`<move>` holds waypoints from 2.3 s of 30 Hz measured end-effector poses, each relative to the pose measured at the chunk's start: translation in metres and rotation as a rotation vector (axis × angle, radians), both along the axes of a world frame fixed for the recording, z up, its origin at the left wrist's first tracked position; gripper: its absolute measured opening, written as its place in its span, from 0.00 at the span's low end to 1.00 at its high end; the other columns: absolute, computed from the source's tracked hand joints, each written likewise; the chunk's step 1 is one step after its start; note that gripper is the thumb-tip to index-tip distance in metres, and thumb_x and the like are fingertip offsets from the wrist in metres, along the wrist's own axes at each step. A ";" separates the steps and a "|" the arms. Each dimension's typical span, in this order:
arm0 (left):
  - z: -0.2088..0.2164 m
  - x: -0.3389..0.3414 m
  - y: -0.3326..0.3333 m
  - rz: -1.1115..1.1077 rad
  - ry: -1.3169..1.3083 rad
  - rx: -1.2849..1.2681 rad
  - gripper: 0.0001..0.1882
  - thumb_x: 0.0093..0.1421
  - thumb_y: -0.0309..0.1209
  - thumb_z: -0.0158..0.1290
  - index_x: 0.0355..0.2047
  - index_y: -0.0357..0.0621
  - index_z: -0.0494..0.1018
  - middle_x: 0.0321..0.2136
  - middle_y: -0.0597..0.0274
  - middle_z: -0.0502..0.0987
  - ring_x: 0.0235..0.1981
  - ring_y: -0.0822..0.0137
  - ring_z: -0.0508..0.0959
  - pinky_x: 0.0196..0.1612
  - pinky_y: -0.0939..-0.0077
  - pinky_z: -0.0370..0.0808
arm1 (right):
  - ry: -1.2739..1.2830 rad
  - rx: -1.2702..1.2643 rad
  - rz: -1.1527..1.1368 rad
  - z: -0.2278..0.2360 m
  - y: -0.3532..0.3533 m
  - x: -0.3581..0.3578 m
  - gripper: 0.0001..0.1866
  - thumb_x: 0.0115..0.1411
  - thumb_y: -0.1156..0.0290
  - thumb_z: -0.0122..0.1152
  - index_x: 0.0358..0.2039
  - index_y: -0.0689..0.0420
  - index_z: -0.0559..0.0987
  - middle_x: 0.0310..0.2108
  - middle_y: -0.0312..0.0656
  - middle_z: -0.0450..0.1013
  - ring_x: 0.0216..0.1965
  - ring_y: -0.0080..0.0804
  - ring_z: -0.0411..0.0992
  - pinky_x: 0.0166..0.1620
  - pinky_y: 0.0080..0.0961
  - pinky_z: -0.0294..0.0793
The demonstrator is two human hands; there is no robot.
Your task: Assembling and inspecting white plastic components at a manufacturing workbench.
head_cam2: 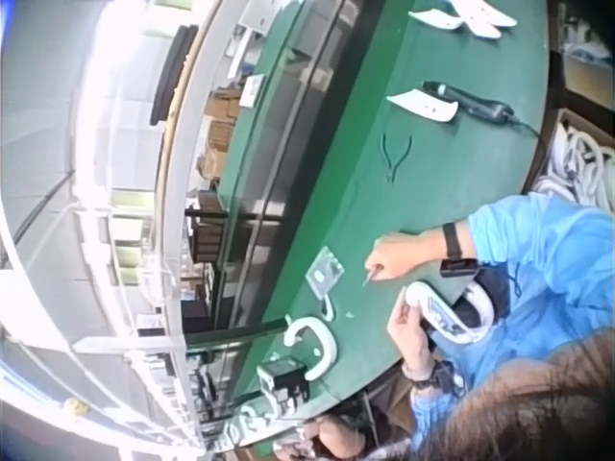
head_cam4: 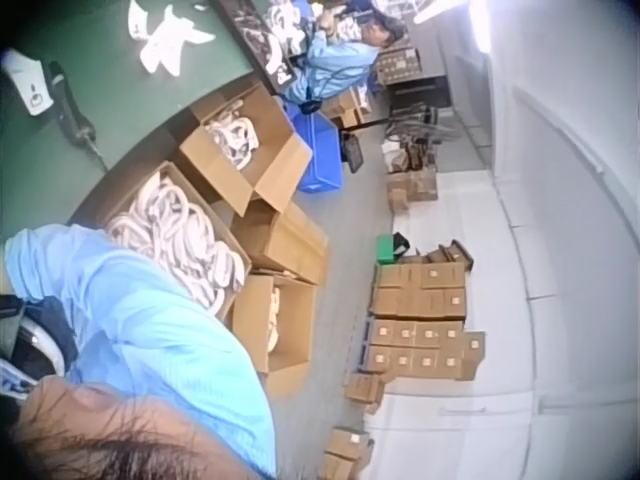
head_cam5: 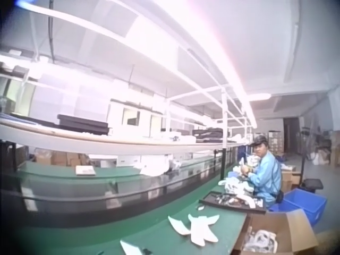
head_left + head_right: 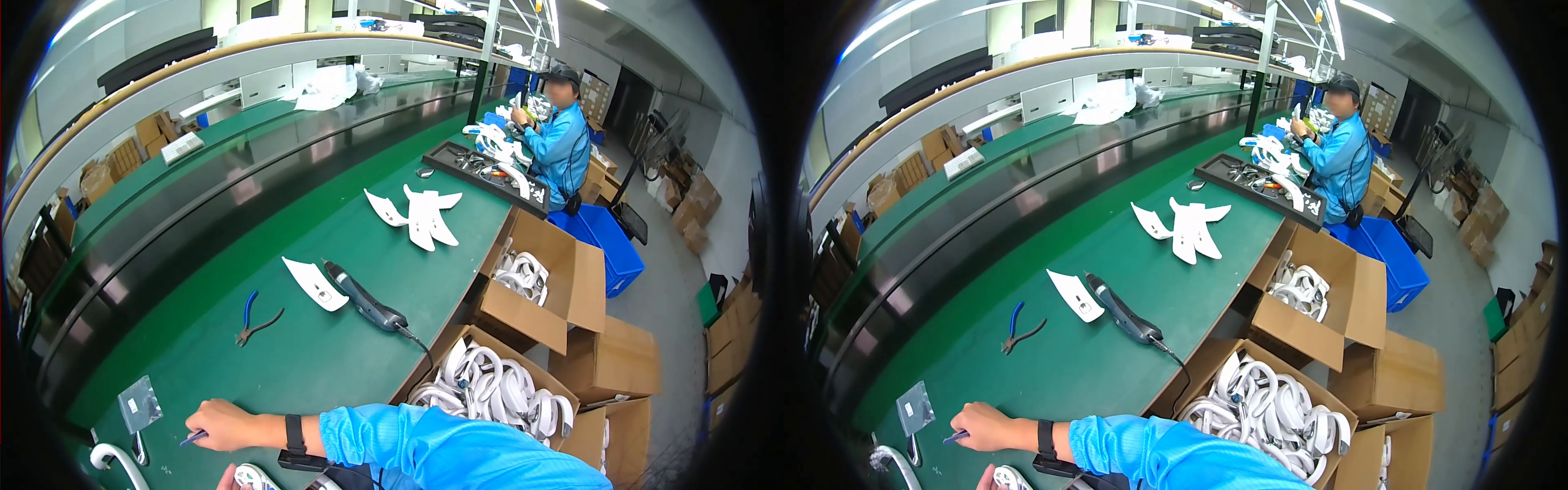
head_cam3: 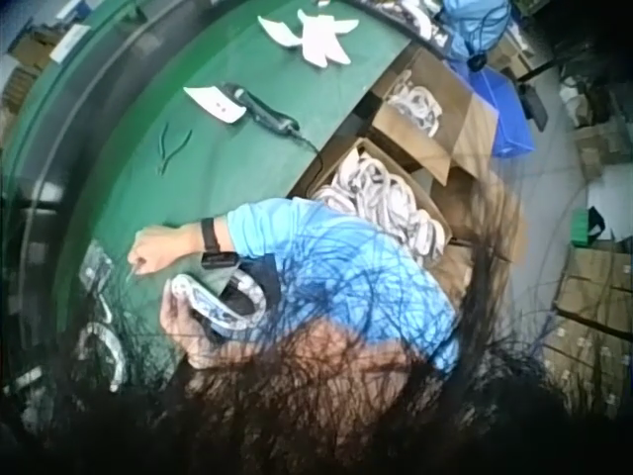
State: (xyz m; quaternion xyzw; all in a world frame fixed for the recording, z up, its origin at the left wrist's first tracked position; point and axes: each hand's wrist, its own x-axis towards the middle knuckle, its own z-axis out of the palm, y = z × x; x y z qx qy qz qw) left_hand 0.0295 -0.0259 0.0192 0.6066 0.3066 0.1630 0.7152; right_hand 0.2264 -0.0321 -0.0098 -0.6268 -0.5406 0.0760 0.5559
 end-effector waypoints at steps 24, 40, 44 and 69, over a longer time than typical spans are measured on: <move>0.000 0.005 0.015 -0.129 0.035 -0.035 0.22 0.63 0.19 0.52 0.58 0.28 0.67 0.46 0.52 0.77 0.45 0.67 0.76 0.49 0.75 0.73 | 0.005 -0.138 0.018 0.008 -0.003 0.001 0.11 0.49 0.70 0.64 0.16 0.61 0.74 0.15 0.50 0.70 0.19 0.53 0.69 0.25 0.43 0.67; 0.010 0.007 0.008 -0.114 0.011 -0.031 0.22 0.62 0.19 0.51 0.57 0.27 0.67 0.45 0.53 0.78 0.43 0.67 0.77 0.49 0.75 0.74 | 0.024 -0.137 0.025 0.009 -0.007 0.003 0.13 0.50 0.69 0.64 0.15 0.61 0.73 0.14 0.50 0.69 0.18 0.53 0.68 0.25 0.44 0.66; 0.001 0.006 0.012 -0.104 0.023 -0.081 0.22 0.62 0.19 0.51 0.57 0.27 0.67 0.45 0.53 0.78 0.44 0.67 0.78 0.49 0.75 0.74 | 0.017 -0.132 0.009 0.008 -0.007 0.004 0.12 0.50 0.69 0.64 0.16 0.62 0.74 0.15 0.51 0.70 0.19 0.53 0.70 0.26 0.44 0.68; 0.007 0.006 0.011 -0.122 0.034 -0.039 0.22 0.62 0.17 0.51 0.57 0.28 0.68 0.48 0.50 0.77 0.46 0.64 0.77 0.50 0.74 0.74 | 0.011 -0.149 0.005 0.005 -0.005 0.005 0.11 0.49 0.70 0.63 0.16 0.61 0.73 0.14 0.50 0.69 0.18 0.53 0.69 0.25 0.44 0.66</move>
